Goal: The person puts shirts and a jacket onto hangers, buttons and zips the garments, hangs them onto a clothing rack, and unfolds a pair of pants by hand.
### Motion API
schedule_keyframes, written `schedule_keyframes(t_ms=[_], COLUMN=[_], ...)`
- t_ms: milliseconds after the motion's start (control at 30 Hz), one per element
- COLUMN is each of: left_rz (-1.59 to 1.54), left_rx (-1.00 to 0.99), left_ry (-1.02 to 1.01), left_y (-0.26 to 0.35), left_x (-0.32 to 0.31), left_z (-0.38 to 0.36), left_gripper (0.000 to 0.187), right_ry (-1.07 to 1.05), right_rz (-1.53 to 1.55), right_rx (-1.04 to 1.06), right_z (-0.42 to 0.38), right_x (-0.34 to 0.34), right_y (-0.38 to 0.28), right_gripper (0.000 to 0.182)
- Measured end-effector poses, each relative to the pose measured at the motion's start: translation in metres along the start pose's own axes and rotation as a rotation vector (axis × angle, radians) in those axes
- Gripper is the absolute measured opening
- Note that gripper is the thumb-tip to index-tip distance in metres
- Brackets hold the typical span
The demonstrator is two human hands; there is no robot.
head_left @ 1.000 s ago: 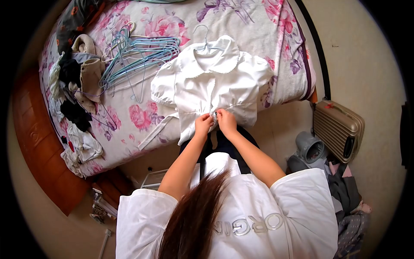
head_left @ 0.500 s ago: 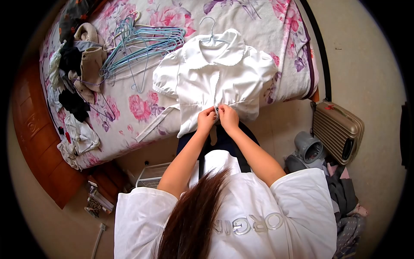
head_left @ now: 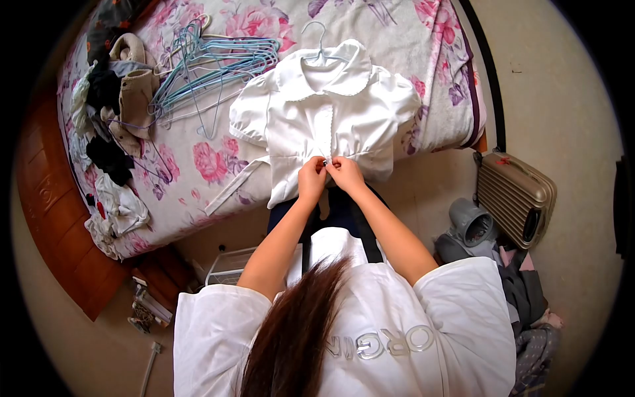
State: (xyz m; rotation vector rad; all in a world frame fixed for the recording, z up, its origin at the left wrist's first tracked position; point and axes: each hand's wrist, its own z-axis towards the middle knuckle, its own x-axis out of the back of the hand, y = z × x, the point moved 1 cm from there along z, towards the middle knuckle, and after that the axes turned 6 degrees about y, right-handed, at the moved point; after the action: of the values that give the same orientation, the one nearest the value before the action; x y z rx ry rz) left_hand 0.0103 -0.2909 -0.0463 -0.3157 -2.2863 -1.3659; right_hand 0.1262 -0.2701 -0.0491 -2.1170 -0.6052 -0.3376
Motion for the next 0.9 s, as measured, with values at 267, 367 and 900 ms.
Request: schedule_keyframes(t_ms=[267, 367, 900], left_rz=[0.042, 0.058, -0.376], left_rx=[-0.109, -0.132, 0.195], left_ry=[-0.006, -0.012, -0.404], left_y=[0.018, 0.015, -0.005], left_x=[0.002, 0.002, 0.011], left_z=[-0.001, -0.001, 0.032], left_gripper=[0.013, 0.012, 0.012], right_ry=[-0.075, -0.046, -0.045], right_rz=[0.283, 0.271, 0.127], right_rx=[-0.044, 0.001, 0.226], right_z=[0.012, 0.011, 0.027], right_x=[-0.003, -0.005, 0.017], right_y=[0.021, 0.023, -0.001], right_gripper=[0.015, 0.014, 0.017])
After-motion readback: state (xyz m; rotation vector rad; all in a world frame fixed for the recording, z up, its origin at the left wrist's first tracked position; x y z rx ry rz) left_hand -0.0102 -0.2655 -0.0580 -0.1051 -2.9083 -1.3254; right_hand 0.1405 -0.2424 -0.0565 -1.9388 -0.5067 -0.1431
